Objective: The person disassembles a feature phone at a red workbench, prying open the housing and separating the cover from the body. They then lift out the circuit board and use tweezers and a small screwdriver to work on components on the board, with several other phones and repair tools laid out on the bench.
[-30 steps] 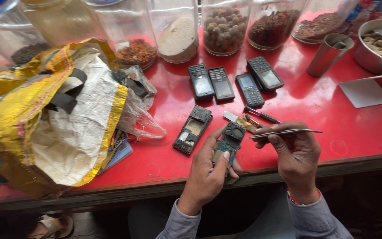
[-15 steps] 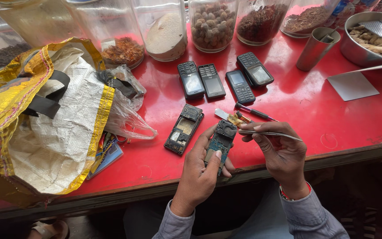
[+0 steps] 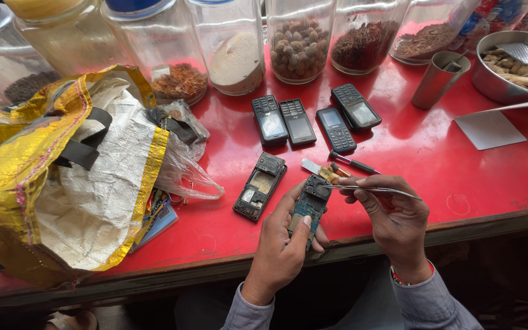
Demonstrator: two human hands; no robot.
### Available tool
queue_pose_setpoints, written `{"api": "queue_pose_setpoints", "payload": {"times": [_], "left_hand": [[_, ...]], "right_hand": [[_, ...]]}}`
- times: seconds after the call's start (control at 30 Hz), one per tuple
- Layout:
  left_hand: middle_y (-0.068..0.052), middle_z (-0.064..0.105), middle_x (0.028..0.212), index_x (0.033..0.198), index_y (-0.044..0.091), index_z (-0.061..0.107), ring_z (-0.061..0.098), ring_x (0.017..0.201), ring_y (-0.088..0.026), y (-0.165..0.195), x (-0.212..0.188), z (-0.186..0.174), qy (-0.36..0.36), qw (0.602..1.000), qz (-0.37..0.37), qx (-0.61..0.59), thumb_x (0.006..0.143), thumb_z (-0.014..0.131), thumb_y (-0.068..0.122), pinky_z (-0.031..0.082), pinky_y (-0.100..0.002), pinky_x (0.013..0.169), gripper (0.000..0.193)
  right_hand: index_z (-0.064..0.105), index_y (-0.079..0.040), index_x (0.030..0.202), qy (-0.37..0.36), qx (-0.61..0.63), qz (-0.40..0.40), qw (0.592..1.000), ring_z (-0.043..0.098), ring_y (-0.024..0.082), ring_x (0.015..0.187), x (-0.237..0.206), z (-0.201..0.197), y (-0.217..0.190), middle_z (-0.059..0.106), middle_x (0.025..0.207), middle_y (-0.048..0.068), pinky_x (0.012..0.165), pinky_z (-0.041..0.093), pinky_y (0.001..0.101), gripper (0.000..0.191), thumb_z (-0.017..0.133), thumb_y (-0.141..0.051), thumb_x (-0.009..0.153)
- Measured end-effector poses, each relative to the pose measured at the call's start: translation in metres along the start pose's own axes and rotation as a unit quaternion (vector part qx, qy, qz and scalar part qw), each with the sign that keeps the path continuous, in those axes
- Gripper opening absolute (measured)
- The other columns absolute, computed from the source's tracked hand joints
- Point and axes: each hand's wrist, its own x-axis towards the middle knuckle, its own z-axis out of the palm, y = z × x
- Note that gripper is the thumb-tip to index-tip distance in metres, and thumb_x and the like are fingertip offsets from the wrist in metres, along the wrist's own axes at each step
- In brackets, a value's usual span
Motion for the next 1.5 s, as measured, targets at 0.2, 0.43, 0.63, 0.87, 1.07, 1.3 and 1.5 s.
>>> {"api": "queue_pose_setpoints", "payload": {"times": [0.2, 0.43, 0.63, 0.87, 1.07, 1.3, 1.5], "left_hand": [[-0.011, 0.067, 0.104, 0.154, 0.002, 0.038, 0.066, 0.07, -0.01, 0.0006, 0.001, 0.0004, -0.002, 1.0, 0.0, -0.002, 0.097, 0.042, -0.001, 0.058, -0.025, 0.062, 0.057], [-0.012, 0.067, 0.104, 0.154, 0.001, 0.039, 0.066, 0.07, -0.01, -0.0004, -0.0004, 0.0004, 0.001, 1.0, -0.003, 0.001, 0.098, 0.042, -0.001, 0.058, -0.025, 0.062, 0.057], [-0.01, 0.066, 0.105, 0.154, 0.001, 0.039, 0.066, 0.07, -0.01, 0.0027, -0.0013, 0.0018, 0.006, 1.0, 0.002, -0.009, 0.098, 0.043, 0.0, 0.058, -0.025, 0.062, 0.056], [-0.008, 0.066, 0.087, 0.155, -0.001, 0.039, 0.064, 0.068, -0.009, 0.0034, -0.0014, -0.0001, 0.007, 1.0, 0.003, 0.001, 0.099, 0.042, 0.001, 0.057, -0.024, 0.061, 0.056], [-0.007, 0.066, 0.083, 0.155, -0.001, 0.038, 0.063, 0.066, -0.009, 0.0028, -0.0016, -0.0011, 0.002, 1.0, 0.001, 0.0, 0.1, 0.042, 0.001, 0.056, -0.024, 0.061, 0.056], [-0.007, 0.066, 0.076, 0.156, 0.0, 0.037, 0.063, 0.062, -0.009, 0.0028, -0.0021, -0.0017, 0.008, 1.0, -0.008, 0.019, 0.099, 0.043, 0.002, 0.056, -0.023, 0.06, 0.057], [-0.007, 0.066, 0.076, 0.155, -0.002, 0.038, 0.062, 0.062, -0.009, 0.0008, -0.0031, -0.002, 0.01, 1.0, 0.004, 0.015, 0.099, 0.043, 0.002, 0.055, -0.024, 0.06, 0.056]], "right_hand": [[0.061, 0.0, 0.118, -0.002, 0.002, 0.015, 1.0, 0.074, 0.023, 0.108, 0.0001, -0.0006, -0.003, 0.075, 0.118, 0.02, 0.091, 0.063, 0.035, 0.016, 0.06, 0.003, 0.102], [0.063, 0.001, 0.115, 0.002, -0.02, 0.02, 1.0, 0.075, 0.023, 0.108, -0.0008, -0.003, -0.0009, 0.075, 0.112, 0.02, 0.09, 0.063, 0.0347, 0.016, 0.062, 0.002, 0.1], [0.063, 0.004, 0.114, 0.009, -0.026, 0.032, 0.999, 0.074, 0.023, 0.104, -0.0011, -0.0017, -0.0021, 0.075, 0.115, 0.021, 0.088, 0.061, 0.0335, 0.015, 0.061, 0.004, 0.099], [0.062, 0.003, 0.115, 0.023, -0.013, 0.034, 0.999, 0.074, 0.022, 0.104, -0.0018, -0.0017, -0.0027, 0.074, 0.115, 0.023, 0.089, 0.062, 0.0336, 0.015, 0.059, 0.003, 0.1], [0.062, 0.004, 0.115, 0.025, -0.018, 0.039, 0.999, 0.074, 0.021, 0.102, -0.0031, -0.0009, -0.0023, 0.074, 0.115, 0.022, 0.088, 0.062, 0.0334, 0.015, 0.059, 0.003, 0.101], [0.062, 0.003, 0.115, 0.019, -0.024, 0.036, 0.999, 0.074, 0.021, 0.1, -0.0032, -0.0001, -0.0039, 0.075, 0.114, 0.022, 0.085, 0.062, 0.0327, 0.014, 0.059, 0.003, 0.101], [0.062, 0.002, 0.116, 0.014, -0.029, 0.039, 0.999, 0.074, 0.02, 0.099, -0.0034, 0.0004, -0.0035, 0.075, 0.114, 0.021, 0.085, 0.061, 0.0322, 0.014, 0.06, 0.002, 0.102]]}}
